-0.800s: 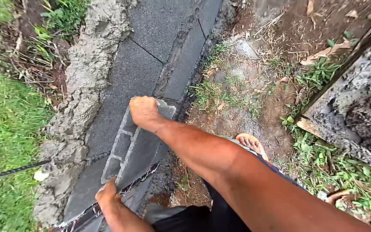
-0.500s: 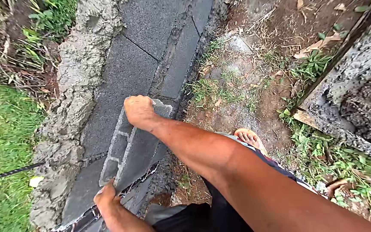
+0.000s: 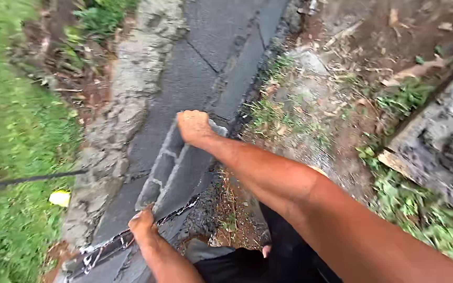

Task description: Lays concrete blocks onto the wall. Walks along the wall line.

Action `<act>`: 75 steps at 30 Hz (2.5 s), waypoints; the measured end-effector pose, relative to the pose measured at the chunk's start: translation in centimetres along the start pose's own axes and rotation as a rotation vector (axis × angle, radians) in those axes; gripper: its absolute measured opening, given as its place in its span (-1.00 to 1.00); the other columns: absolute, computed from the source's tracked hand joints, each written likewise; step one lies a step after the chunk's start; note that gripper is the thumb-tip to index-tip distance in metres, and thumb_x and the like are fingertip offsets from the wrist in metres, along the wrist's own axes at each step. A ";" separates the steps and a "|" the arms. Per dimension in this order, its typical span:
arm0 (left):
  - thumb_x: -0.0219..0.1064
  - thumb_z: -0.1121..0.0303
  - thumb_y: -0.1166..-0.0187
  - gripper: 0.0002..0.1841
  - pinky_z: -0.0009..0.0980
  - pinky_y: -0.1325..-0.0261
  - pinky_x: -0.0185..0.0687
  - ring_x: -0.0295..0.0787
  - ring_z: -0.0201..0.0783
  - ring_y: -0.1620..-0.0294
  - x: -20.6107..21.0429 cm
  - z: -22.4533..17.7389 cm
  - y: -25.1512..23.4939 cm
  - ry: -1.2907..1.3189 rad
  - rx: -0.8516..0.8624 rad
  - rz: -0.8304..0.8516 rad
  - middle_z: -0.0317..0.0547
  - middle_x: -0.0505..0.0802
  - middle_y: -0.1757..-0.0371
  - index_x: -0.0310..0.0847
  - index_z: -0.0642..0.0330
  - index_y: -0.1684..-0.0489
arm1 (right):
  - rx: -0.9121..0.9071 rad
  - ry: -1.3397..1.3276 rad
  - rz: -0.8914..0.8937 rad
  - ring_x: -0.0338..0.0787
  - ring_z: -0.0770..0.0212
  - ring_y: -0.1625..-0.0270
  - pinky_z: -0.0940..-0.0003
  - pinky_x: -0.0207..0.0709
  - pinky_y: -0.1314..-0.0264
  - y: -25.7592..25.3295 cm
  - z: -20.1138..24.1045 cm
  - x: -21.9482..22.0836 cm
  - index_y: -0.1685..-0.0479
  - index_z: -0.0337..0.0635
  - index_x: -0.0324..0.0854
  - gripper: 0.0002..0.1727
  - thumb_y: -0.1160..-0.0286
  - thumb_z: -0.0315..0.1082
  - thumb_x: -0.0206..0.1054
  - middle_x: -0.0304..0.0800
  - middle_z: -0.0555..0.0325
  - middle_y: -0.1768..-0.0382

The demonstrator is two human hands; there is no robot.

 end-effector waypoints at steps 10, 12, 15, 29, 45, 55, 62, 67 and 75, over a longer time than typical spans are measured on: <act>0.59 0.20 -0.38 -0.60 0.26 -0.31 0.56 0.74 0.22 -0.23 -0.5 -0.7 -1.4 -0.077 -0.097 0.034 0.33 0.83 -0.10 0.77 0.40 0.05 | 0.095 0.281 -0.009 0.75 -0.35 -0.28 -0.42 0.58 -0.11 -1.2 0.8 -0.3 -0.04 -0.37 0.70 -0.62 -0.39 -0.23 0.47 0.77 -0.34 -0.16; 0.60 0.17 -0.39 -0.57 0.34 -0.32 0.53 0.72 0.32 -0.25 -0.5 -0.8 -1.4 -0.081 -0.116 0.045 0.41 0.81 -0.12 0.76 0.41 0.04 | 0.107 0.323 -0.028 0.74 -0.38 -0.28 -0.45 0.55 -0.11 -1.5 0.6 -0.3 -0.03 -0.39 0.70 -0.59 -0.39 -0.19 0.46 0.76 -0.38 -0.16; 0.58 0.13 -0.38 -0.58 0.46 -0.23 0.54 0.74 0.39 -0.20 -1.0 -0.7 -1.1 -0.076 -0.162 0.051 0.42 0.82 -0.07 0.77 0.36 0.08 | 0.086 0.379 -0.031 0.71 -0.48 -0.28 -0.55 0.50 -0.13 -1.9 0.3 0.1 -0.05 -0.46 0.67 -0.51 -0.42 -0.13 0.48 0.73 -0.49 -0.16; 0.49 0.17 -0.43 -0.64 0.36 -0.20 0.57 0.74 0.29 -0.25 -2.1 -1.8 -0.9 -0.020 -0.215 0.115 0.35 0.82 -0.09 0.73 0.34 0.09 | 0.071 0.472 -0.074 0.66 -0.59 -0.26 -0.64 0.42 -0.15 -3.5 -1.0 0.5 0.08 -0.43 0.71 -0.58 -0.46 -0.15 0.50 0.72 -0.57 -0.08; 0.55 0.11 -0.39 -0.52 0.55 -0.16 0.48 0.67 0.53 -0.25 -2.5 -0.8 -1.0 -0.029 -0.165 0.082 0.57 0.76 -0.11 0.71 0.44 0.05 | 0.125 0.495 -0.052 0.76 -0.37 -0.25 -0.48 0.55 -0.16 -1.4 2.1 -0.5 0.09 -0.36 0.74 -0.60 -0.41 -0.12 0.49 0.79 -0.37 -0.08; 0.57 0.14 -0.43 -0.57 0.51 -0.20 0.46 0.69 0.49 -0.20 -7.6 -3.9 0.3 -0.058 -0.210 0.100 0.52 0.78 -0.05 0.72 0.42 0.13 | 0.174 0.504 0.017 0.79 -0.34 -0.18 -0.41 0.58 -0.11 0.4 7.5 -4.2 0.12 -0.31 0.75 -0.64 -0.47 -0.12 0.46 0.82 -0.32 0.01; 0.52 0.09 -0.49 -0.60 0.49 -0.17 0.52 0.75 0.43 -0.13 -12.2 -6.5 -0.1 -0.128 -0.257 0.159 0.42 0.83 0.05 0.75 0.37 0.23 | 0.242 0.498 0.122 0.79 -0.35 -0.19 -0.41 0.58 -0.14 0.7 11.2 -6.5 0.05 -0.30 0.72 -0.63 -0.53 -0.10 0.42 0.81 -0.33 -0.01; 0.49 0.06 -0.52 -0.55 0.48 -0.25 0.51 0.73 0.43 -0.23 -14.9 -8.4 -0.3 -0.137 -0.341 0.244 0.45 0.81 -0.09 0.76 0.36 0.00 | 0.319 0.506 0.127 0.79 -0.40 -0.19 -0.46 0.55 -0.20 1.4 14.2 -7.2 -0.04 -0.31 0.73 -0.62 -0.55 -0.12 0.42 0.82 -0.36 -0.01; 0.41 0.03 -0.59 -0.60 0.47 -0.10 0.56 0.79 0.39 -0.07 -17.8 -10.8 -1.3 -0.198 -0.338 0.369 0.35 0.86 0.08 0.81 0.27 0.19 | 0.386 0.520 0.143 0.79 -0.43 -0.17 -0.53 0.52 -0.23 1.7 18.1 -9.2 -0.04 -0.29 0.75 -0.67 -0.58 -0.17 0.41 0.83 -0.37 0.01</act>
Point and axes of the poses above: each hand's wrist, its own y-axis away from the middle knuckle, its own x-axis out of the palm, z = x × y, the point moved 1 cm from there along -y, towards the middle knuckle
